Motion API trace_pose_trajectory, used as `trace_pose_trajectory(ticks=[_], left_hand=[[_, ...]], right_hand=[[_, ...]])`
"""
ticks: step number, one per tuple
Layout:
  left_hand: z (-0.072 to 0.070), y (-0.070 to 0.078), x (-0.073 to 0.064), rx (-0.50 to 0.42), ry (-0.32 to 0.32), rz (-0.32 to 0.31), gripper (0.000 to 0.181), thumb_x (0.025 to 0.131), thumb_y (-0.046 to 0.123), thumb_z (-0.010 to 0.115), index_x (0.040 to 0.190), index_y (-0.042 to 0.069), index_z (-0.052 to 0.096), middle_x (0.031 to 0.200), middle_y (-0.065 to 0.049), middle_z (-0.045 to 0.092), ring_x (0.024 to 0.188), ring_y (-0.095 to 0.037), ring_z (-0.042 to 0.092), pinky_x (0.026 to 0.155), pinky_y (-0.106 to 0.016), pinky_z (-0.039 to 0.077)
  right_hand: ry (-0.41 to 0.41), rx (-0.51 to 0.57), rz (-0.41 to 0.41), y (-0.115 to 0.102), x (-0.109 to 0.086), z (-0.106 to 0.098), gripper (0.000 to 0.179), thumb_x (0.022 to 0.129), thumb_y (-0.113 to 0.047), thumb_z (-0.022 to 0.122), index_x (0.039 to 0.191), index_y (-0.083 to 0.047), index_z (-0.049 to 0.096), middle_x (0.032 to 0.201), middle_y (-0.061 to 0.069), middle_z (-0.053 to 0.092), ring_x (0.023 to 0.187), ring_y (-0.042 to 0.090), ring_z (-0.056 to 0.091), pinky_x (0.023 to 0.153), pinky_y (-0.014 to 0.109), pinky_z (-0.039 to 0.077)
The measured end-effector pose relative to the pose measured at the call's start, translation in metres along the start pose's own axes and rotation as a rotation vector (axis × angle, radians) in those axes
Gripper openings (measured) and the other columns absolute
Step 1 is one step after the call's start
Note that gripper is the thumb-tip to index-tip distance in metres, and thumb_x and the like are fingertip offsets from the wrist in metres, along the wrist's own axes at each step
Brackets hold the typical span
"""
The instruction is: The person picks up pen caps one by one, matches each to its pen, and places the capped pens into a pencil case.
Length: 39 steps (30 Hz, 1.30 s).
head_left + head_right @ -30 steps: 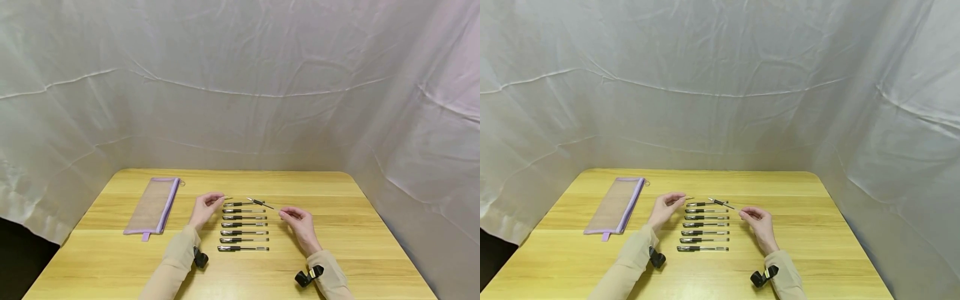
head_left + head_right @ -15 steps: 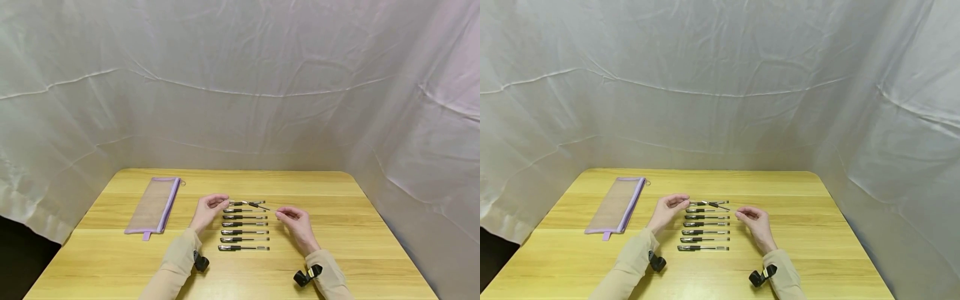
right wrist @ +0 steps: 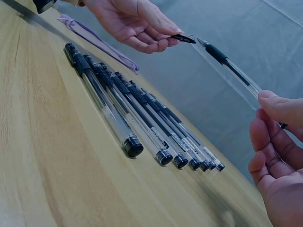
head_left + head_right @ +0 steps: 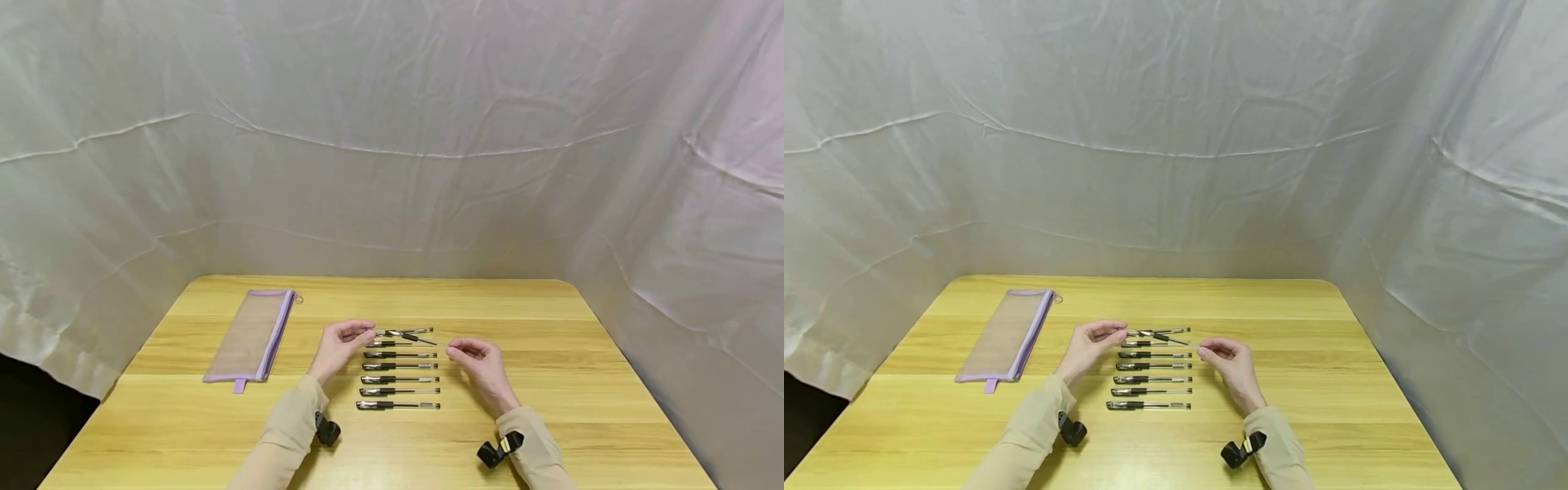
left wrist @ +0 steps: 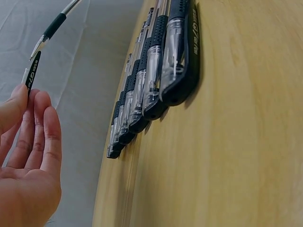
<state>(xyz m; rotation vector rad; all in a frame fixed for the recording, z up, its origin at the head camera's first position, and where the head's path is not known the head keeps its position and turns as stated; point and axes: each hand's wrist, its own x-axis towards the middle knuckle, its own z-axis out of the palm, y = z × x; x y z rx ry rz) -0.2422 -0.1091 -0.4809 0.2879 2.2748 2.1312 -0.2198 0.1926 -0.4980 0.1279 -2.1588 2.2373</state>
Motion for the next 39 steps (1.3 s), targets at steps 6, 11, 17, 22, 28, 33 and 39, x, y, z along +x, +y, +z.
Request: trace_pose_trajectory(ticks=[6, 11, 17, 22, 28, 33, 39], left_hand=[[0.0, -0.0012, -0.0003, 0.02, -0.004, 0.003, 0.032, 0.09, 0.007, 0.073, 0.119, -0.005, 0.067, 0.108, -0.021, 0.075, 0.091, -0.021, 0.075, 0.085, -0.02, 0.057], [0.0014, 0.0003, -0.0009, 0.031, -0.02, -0.005, 0.033, 0.09, 0.008, 0.073, 0.121, -0.005, 0.067, 0.112, -0.023, 0.073, 0.088, -0.01, 0.073, 0.086, -0.019, 0.057], [0.0034, 0.0007, -0.0003, 0.038, -0.042, 0.005, 0.034, 0.09, 0.008, 0.073, 0.121, -0.004, 0.067, 0.115, -0.024, 0.073, 0.086, -0.004, 0.071, 0.086, -0.019, 0.057], [0.0044, 0.0005, 0.0004, 0.027, -0.042, 0.003, 0.032, 0.09, 0.007, 0.073, 0.12, -0.004, 0.068, 0.112, -0.022, 0.074, 0.083, -0.003, 0.071, 0.084, -0.019, 0.058], [0.0048, 0.0011, -0.0004, 0.024, -0.056, -0.002, 0.032, 0.091, 0.01, 0.073, 0.12, -0.004, 0.068, 0.11, -0.023, 0.074, 0.09, -0.019, 0.075, 0.087, -0.031, 0.06], [0.0056, 0.0018, -0.0007, 0.019, -0.062, 0.0, 0.032, 0.091, 0.011, 0.074, 0.118, -0.004, 0.069, 0.109, -0.024, 0.074, 0.097, -0.037, 0.074, 0.086, -0.03, 0.061], [0.0067, 0.0011, -0.0003, 0.036, -0.066, 0.008, 0.032, 0.09, 0.011, 0.075, 0.118, -0.004, 0.069, 0.108, -0.024, 0.074, 0.091, -0.023, 0.075, 0.082, -0.022, 0.059]], right_hand=[[-0.004, 0.007, -0.002, -0.0009, -0.0005, 0.0012, 0.032, 0.085, -0.003, 0.077, 0.108, 0.016, 0.065, 0.088, -0.006, 0.073, 0.079, 0.007, 0.068, 0.076, 0.025, 0.059], [0.0, 0.003, 0.002, -0.0014, -0.0009, 0.0021, 0.031, 0.084, -0.003, 0.078, 0.107, 0.015, 0.067, 0.088, -0.006, 0.073, 0.078, 0.007, 0.068, 0.075, 0.025, 0.059], [-0.006, 0.009, 0.018, -0.0014, -0.0008, 0.0019, 0.034, 0.084, -0.004, 0.078, 0.109, 0.015, 0.066, 0.088, -0.006, 0.074, 0.078, 0.008, 0.068, 0.075, 0.024, 0.058], [-0.009, 0.013, 0.013, -0.0008, -0.0002, 0.0019, 0.035, 0.084, -0.005, 0.079, 0.109, 0.016, 0.066, 0.087, -0.005, 0.073, 0.078, 0.008, 0.068, 0.074, 0.024, 0.058], [-0.021, 0.059, -0.01, 0.0002, 0.0002, 0.0034, 0.02, 0.083, -0.002, 0.078, 0.1, 0.006, 0.071, 0.086, -0.004, 0.074, 0.077, 0.007, 0.068, 0.072, 0.023, 0.057], [-0.043, 0.091, -0.028, 0.001, 0.0006, 0.0041, 0.013, 0.083, 0.001, 0.077, 0.095, -0.003, 0.074, 0.086, -0.005, 0.074, 0.076, 0.006, 0.068, 0.072, 0.022, 0.058], [-0.049, 0.077, -0.034, -0.0007, 0.0012, 0.0046, 0.028, 0.084, 0.003, 0.076, 0.105, 0.017, 0.065, 0.086, -0.005, 0.074, 0.076, 0.007, 0.068, 0.073, 0.022, 0.058]])
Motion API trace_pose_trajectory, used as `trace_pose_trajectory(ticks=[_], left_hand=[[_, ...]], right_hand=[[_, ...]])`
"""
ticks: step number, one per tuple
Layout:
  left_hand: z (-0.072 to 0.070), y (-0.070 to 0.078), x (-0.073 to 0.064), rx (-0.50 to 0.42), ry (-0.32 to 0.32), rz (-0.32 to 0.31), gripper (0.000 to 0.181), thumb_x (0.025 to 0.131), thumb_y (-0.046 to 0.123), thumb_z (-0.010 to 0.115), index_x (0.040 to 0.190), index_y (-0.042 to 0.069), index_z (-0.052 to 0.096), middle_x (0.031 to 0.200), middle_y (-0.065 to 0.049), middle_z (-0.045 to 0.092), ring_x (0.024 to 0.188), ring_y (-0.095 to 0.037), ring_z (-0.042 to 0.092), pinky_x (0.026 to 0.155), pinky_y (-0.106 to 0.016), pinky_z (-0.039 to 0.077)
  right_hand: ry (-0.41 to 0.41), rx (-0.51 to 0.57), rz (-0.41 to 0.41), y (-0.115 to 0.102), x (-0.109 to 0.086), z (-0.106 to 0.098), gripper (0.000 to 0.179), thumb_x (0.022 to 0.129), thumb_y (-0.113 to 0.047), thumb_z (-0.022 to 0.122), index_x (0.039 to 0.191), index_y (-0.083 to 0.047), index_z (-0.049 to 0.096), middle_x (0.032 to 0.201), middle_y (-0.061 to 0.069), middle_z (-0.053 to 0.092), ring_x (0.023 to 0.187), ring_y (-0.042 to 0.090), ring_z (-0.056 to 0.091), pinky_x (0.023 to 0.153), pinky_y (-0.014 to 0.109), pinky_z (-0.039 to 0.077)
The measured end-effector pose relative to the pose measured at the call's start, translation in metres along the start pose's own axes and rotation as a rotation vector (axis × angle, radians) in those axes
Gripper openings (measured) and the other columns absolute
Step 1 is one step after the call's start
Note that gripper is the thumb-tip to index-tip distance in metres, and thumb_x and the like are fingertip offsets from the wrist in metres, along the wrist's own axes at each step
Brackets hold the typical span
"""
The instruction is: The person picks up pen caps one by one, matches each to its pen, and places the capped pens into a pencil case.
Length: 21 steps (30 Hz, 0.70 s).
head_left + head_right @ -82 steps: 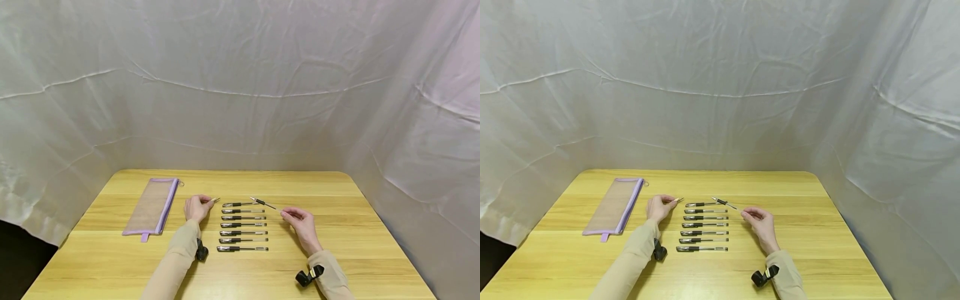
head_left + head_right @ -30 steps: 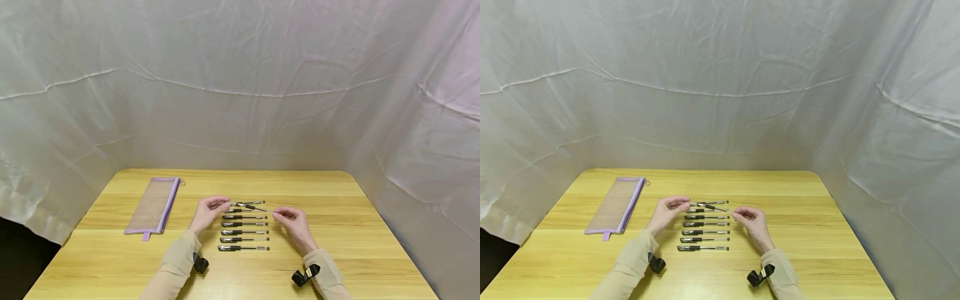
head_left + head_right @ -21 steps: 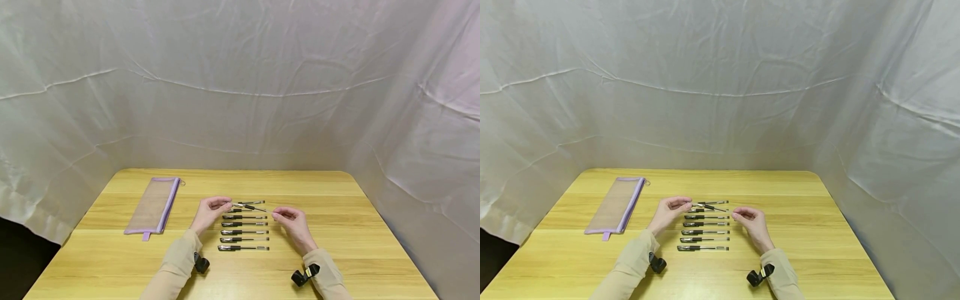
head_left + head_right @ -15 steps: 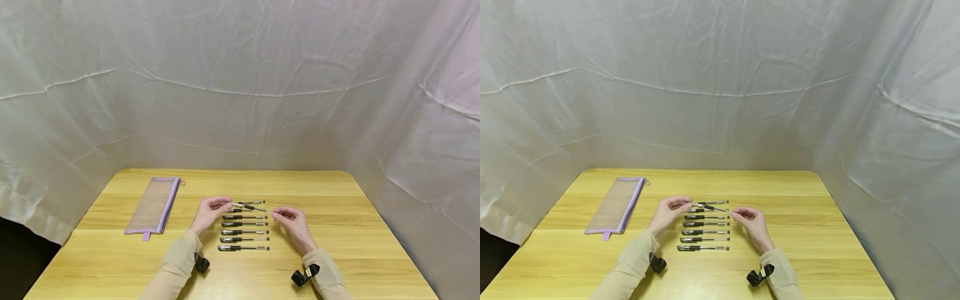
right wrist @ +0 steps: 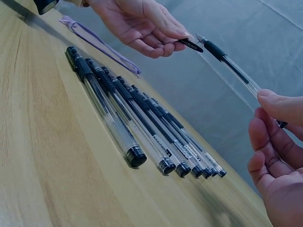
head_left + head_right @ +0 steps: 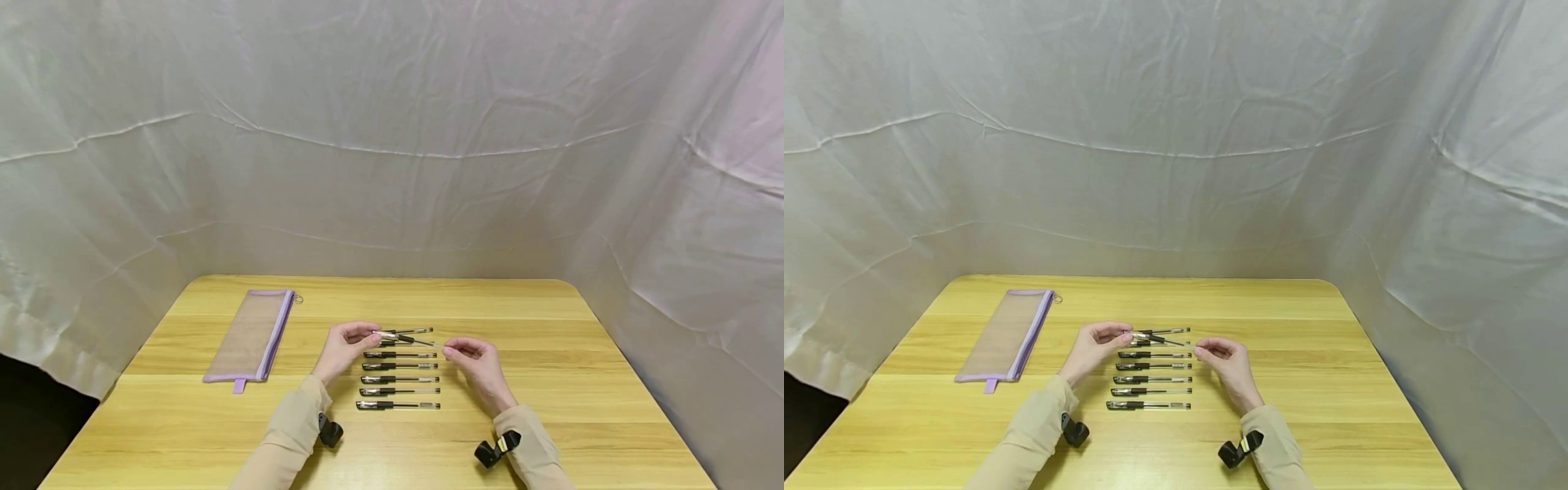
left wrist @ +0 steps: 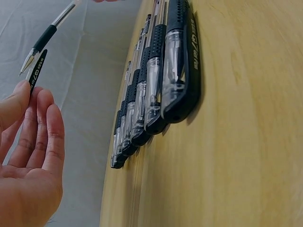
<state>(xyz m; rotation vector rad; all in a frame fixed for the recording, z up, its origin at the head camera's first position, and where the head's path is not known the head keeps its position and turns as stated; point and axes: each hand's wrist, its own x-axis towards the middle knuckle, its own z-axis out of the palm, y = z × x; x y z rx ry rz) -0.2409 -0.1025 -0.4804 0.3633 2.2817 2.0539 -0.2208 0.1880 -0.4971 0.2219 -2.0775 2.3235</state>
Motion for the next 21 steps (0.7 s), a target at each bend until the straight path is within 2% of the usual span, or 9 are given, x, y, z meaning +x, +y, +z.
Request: trace_pose_trajectory(ticks=[4, 12, 21], left_hand=[[-0.001, -0.0004, 0.0001, -0.009, 0.015, -0.016, 0.033, 0.09, 0.011, 0.075, 0.119, -0.003, 0.069, 0.109, -0.022, 0.074, 0.084, -0.008, 0.072, 0.083, -0.022, 0.059], [-0.003, 0.0022, -0.0014, -0.047, 0.091, -0.052, 0.032, 0.09, 0.006, 0.073, 0.121, -0.002, 0.068, 0.109, -0.02, 0.074, 0.084, -0.008, 0.072, 0.087, -0.025, 0.059], [-0.0012, 0.003, -0.001, -0.009, 0.047, -0.022, 0.032, 0.09, 0.009, 0.074, 0.119, -0.002, 0.069, 0.111, -0.021, 0.074, 0.084, -0.005, 0.072, 0.084, -0.02, 0.058]], right_hand=[[0.01, -0.005, 0.005, -0.0005, -0.0003, -0.0003, 0.03, 0.084, 0.002, 0.076, 0.106, 0.018, 0.065, 0.086, -0.005, 0.074, 0.076, 0.007, 0.068, 0.073, 0.023, 0.058], [0.041, -0.012, -0.001, 0.0002, -0.0005, -0.0056, 0.019, 0.084, 0.003, 0.075, 0.101, 0.011, 0.07, 0.085, -0.006, 0.074, 0.075, 0.006, 0.068, 0.072, 0.022, 0.058], [0.036, -0.023, -0.001, -0.0007, 0.0005, -0.0046, 0.015, 0.083, 0.002, 0.077, 0.097, 0.0, 0.074, 0.084, -0.006, 0.074, 0.075, 0.006, 0.068, 0.071, 0.022, 0.058]])
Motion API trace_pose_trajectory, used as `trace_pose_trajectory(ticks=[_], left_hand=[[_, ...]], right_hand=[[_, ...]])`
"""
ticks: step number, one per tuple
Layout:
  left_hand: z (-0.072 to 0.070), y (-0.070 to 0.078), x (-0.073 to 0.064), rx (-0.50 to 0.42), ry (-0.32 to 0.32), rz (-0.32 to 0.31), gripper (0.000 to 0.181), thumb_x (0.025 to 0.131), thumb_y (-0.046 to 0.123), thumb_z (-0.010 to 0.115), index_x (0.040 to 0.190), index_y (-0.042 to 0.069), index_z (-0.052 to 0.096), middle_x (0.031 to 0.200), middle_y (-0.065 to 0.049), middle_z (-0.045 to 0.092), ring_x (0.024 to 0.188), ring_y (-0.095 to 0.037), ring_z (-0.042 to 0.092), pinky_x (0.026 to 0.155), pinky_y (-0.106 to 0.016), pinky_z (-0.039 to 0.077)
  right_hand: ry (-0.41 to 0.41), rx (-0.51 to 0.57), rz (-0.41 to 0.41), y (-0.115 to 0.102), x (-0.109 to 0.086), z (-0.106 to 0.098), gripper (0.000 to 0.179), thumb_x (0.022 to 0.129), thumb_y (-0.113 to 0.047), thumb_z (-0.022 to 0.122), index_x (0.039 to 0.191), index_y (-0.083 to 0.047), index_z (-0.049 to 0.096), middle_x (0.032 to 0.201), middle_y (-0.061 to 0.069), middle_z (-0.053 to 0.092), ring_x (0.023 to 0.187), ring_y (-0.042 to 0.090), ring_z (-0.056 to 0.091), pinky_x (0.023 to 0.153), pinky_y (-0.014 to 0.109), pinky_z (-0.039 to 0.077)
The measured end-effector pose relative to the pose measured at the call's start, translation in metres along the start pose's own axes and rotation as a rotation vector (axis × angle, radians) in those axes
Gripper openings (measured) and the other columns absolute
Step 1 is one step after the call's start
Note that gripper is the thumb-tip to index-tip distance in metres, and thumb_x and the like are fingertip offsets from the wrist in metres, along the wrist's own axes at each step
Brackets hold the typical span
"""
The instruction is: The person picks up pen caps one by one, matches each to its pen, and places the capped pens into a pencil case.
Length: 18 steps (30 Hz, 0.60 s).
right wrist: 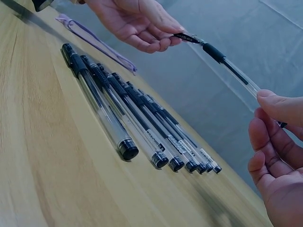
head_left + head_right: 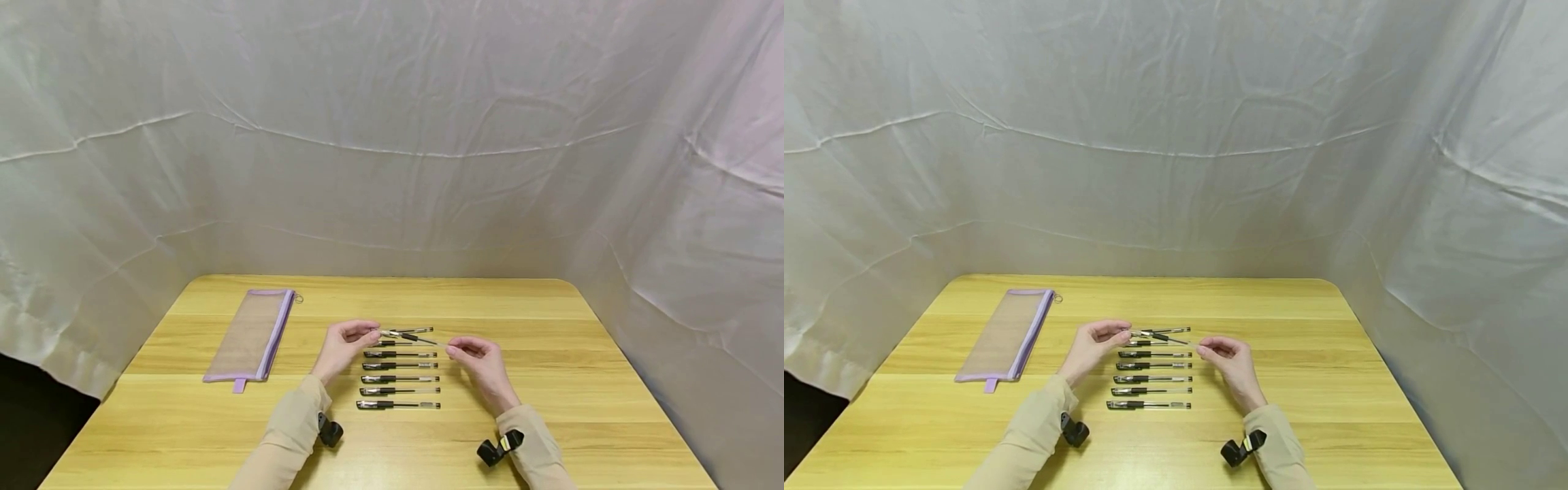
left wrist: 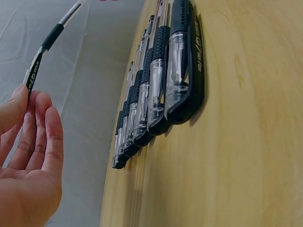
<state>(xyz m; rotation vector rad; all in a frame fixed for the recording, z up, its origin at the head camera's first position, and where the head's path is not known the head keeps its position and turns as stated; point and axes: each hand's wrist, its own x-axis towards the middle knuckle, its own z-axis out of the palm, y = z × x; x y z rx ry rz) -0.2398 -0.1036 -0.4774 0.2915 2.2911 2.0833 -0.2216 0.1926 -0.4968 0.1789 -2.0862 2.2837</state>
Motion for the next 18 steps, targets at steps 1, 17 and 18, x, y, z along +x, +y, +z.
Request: trace_pose_trajectory(ticks=[1, 17, 18], left_hand=[[0.0004, 0.0002, 0.0001, 0.004, -0.006, -0.001, 0.032, 0.09, 0.009, 0.074, 0.119, -0.001, 0.069, 0.112, -0.022, 0.074, 0.084, -0.004, 0.072, 0.084, -0.02, 0.058], [0.003, 0.0019, 0.0003, 0.022, -0.034, 0.015, 0.033, 0.091, 0.012, 0.074, 0.12, -0.002, 0.069, 0.11, -0.023, 0.074, 0.086, -0.008, 0.072, 0.083, -0.02, 0.058], [0.0031, 0.0017, 0.0003, 0.023, -0.033, 0.016, 0.033, 0.091, 0.012, 0.074, 0.12, -0.002, 0.069, 0.11, -0.023, 0.074, 0.086, -0.009, 0.072, 0.082, -0.02, 0.058]], right_hand=[[-0.002, -0.002, -0.001, -0.0003, -0.0001, 0.0002, 0.015, 0.082, 0.002, 0.077, 0.097, 0.001, 0.074, 0.084, -0.006, 0.074, 0.075, 0.006, 0.068, 0.071, 0.022, 0.058], [-0.006, 0.007, -0.012, -0.003, -0.0003, 0.0032, 0.016, 0.083, 0.003, 0.077, 0.098, 0.004, 0.073, 0.085, -0.005, 0.074, 0.075, 0.006, 0.068, 0.072, 0.022, 0.058], [-0.007, 0.005, -0.016, -0.003, -0.0002, 0.0033, 0.017, 0.083, 0.003, 0.077, 0.099, 0.005, 0.073, 0.085, -0.006, 0.074, 0.075, 0.006, 0.068, 0.072, 0.023, 0.058]])
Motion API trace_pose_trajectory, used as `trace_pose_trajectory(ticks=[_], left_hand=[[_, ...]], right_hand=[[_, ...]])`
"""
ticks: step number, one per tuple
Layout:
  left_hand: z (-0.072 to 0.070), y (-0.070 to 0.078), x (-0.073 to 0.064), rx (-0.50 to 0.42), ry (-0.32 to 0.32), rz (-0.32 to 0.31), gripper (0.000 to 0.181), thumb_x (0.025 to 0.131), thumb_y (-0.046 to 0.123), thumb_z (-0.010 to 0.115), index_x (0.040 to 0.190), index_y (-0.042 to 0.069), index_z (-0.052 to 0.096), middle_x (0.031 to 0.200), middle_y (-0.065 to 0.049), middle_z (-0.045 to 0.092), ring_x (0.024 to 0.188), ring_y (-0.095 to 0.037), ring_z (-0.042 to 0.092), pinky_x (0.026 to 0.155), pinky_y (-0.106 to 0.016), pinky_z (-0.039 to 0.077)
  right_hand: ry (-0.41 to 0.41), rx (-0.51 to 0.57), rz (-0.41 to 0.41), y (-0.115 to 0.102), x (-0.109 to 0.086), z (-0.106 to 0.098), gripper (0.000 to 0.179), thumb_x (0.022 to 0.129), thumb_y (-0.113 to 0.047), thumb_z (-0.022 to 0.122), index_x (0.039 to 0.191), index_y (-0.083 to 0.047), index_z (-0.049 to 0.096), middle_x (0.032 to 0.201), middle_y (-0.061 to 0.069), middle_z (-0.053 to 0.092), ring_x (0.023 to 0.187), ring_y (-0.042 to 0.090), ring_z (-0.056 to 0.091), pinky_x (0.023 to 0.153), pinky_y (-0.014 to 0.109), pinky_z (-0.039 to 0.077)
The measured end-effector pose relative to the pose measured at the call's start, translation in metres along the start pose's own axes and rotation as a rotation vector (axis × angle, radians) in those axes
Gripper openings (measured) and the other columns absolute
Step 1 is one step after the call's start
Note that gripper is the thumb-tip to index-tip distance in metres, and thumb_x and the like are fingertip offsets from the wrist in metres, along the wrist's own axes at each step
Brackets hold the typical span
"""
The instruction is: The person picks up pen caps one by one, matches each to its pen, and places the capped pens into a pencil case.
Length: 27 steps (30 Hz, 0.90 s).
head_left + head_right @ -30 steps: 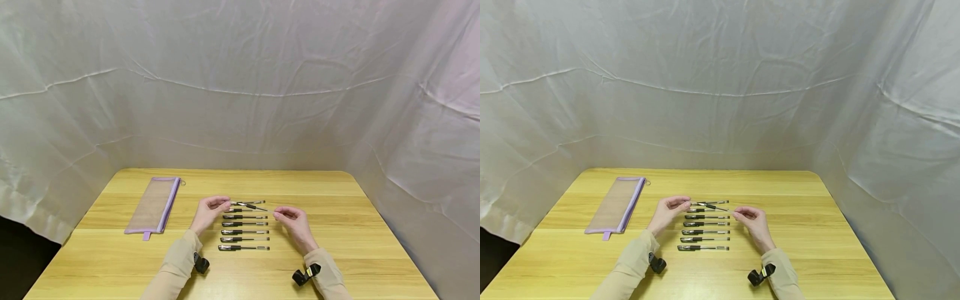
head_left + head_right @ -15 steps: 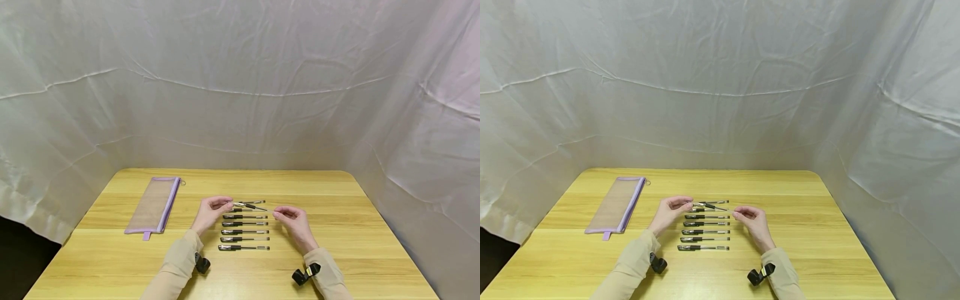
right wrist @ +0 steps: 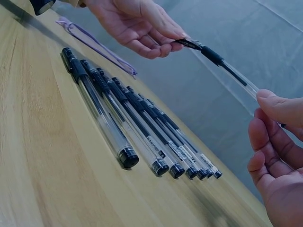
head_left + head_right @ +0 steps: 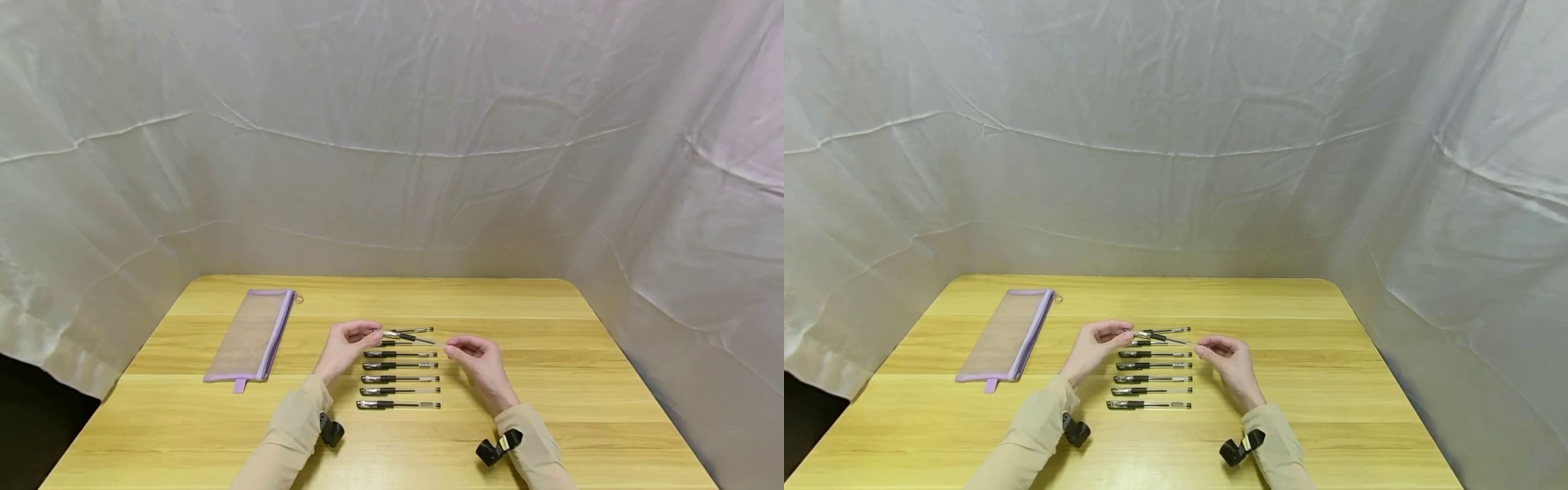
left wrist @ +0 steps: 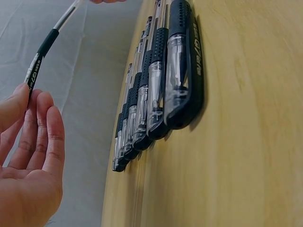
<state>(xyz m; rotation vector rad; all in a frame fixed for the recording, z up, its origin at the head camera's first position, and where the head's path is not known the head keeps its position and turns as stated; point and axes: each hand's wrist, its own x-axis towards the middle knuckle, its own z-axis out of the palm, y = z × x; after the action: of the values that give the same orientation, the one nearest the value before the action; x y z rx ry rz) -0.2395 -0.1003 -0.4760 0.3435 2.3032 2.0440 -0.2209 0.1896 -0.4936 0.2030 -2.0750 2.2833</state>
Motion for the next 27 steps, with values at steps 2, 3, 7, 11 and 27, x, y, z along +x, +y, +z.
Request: trace_pose_trajectory(ticks=[2, 3, 7, 11, 27], left_hand=[[0.0004, -0.0002, 0.0001, 0.0, -0.001, 0.0, 0.032, 0.091, 0.013, 0.074, 0.12, -0.002, 0.069, 0.11, -0.023, 0.074, 0.088, -0.011, 0.073, 0.082, -0.02, 0.058], [0.0006, -0.0002, 0.0002, 0.001, -0.002, -0.001, 0.033, 0.091, 0.013, 0.074, 0.12, -0.002, 0.069, 0.11, -0.023, 0.074, 0.088, -0.012, 0.073, 0.082, -0.02, 0.058], [0.0011, -0.0006, 0.0005, -0.002, 0.001, -0.007, 0.033, 0.091, 0.013, 0.073, 0.12, -0.002, 0.068, 0.11, -0.023, 0.074, 0.089, -0.013, 0.073, 0.082, -0.021, 0.058], [0.0007, -0.0027, 0.0012, -0.016, 0.039, -0.026, 0.033, 0.091, 0.012, 0.074, 0.12, -0.002, 0.069, 0.108, -0.021, 0.074, 0.09, -0.018, 0.074, 0.083, -0.023, 0.059], [0.0012, 0.0003, -0.0004, -0.024, 0.032, -0.02, 0.035, 0.091, 0.013, 0.073, 0.123, -0.002, 0.068, 0.11, -0.022, 0.074, 0.087, -0.01, 0.072, 0.083, -0.021, 0.058]], right_hand=[[-0.003, -0.005, -0.007, 0.0001, 0.0003, 0.0002, 0.019, 0.083, 0.003, 0.077, 0.1, 0.008, 0.071, 0.085, -0.006, 0.074, 0.076, 0.006, 0.069, 0.073, 0.023, 0.059], [-0.004, -0.009, -0.009, 0.0, 0.0004, 0.0003, 0.02, 0.083, 0.003, 0.077, 0.101, 0.01, 0.071, 0.085, -0.006, 0.074, 0.076, 0.007, 0.069, 0.073, 0.023, 0.059], [-0.011, -0.015, -0.007, -0.0002, 0.0006, 0.0003, 0.025, 0.083, 0.002, 0.077, 0.104, 0.014, 0.068, 0.086, -0.007, 0.074, 0.077, 0.006, 0.068, 0.073, 0.023, 0.058], [0.01, -0.022, -0.001, -0.0001, 0.0006, -0.0007, 0.024, 0.083, 0.001, 0.077, 0.103, 0.012, 0.069, 0.087, -0.006, 0.074, 0.077, 0.006, 0.068, 0.073, 0.022, 0.058], [0.025, -0.043, 0.01, -0.0002, 0.0021, -0.0024, 0.021, 0.084, 0.0, 0.077, 0.102, 0.01, 0.07, 0.088, -0.007, 0.075, 0.077, 0.006, 0.069, 0.075, 0.024, 0.059]])
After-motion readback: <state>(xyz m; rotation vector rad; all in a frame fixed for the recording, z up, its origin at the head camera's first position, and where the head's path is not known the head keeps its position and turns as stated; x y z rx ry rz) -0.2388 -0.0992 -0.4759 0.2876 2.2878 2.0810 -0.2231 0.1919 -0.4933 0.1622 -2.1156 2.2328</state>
